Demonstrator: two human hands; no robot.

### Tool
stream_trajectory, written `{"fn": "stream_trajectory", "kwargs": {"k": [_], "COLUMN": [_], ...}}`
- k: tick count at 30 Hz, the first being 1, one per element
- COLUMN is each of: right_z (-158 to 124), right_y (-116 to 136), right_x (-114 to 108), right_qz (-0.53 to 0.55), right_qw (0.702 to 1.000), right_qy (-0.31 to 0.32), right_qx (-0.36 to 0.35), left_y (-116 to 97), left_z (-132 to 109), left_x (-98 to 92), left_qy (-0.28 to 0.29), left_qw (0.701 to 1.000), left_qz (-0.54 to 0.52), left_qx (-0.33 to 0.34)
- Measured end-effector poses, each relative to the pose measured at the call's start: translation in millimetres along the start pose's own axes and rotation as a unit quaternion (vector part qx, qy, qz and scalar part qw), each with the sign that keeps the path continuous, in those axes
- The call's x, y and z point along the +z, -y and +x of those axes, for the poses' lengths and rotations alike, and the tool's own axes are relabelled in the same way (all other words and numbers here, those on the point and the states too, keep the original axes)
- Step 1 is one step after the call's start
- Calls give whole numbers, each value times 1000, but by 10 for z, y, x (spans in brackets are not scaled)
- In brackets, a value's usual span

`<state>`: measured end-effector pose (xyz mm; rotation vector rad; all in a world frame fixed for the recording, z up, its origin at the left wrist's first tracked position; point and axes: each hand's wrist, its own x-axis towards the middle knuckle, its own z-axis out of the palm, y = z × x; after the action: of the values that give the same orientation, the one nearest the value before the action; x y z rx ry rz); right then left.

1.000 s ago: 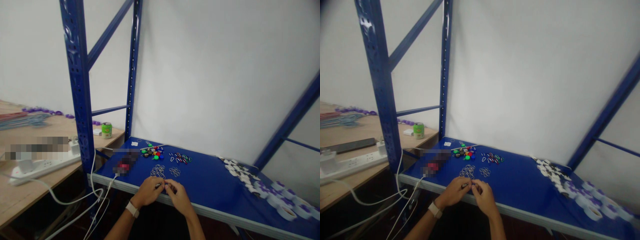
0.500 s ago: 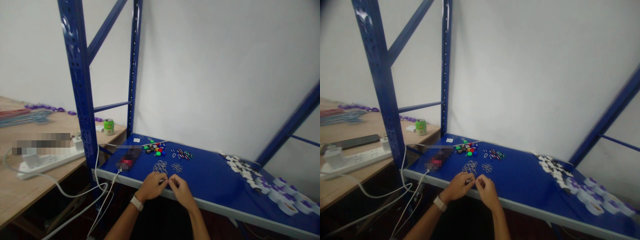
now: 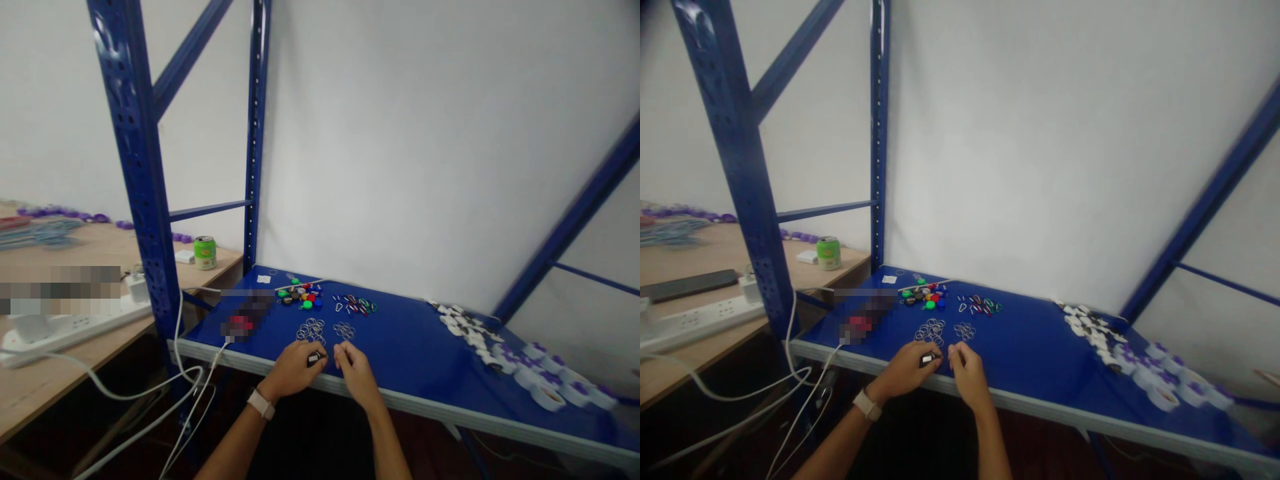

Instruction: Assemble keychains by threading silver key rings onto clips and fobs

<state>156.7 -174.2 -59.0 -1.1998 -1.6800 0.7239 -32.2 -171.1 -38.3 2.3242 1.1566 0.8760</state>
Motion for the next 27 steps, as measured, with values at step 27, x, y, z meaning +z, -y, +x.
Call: {"fn": "stream_trajectory", "kwargs": {"k": [27], "right_z": [415], "right_y": [-174], "right_x": [-394], "right_qz": [429], "right_qw": [877], "right_qy": [-172], "right_qx": [134], "left_y": [391], "left_z": [540], "left_x": [-274], "left_qy": [-152], "left_qw": [854], "left_qz": [-463], "left_qx": [-181]}}
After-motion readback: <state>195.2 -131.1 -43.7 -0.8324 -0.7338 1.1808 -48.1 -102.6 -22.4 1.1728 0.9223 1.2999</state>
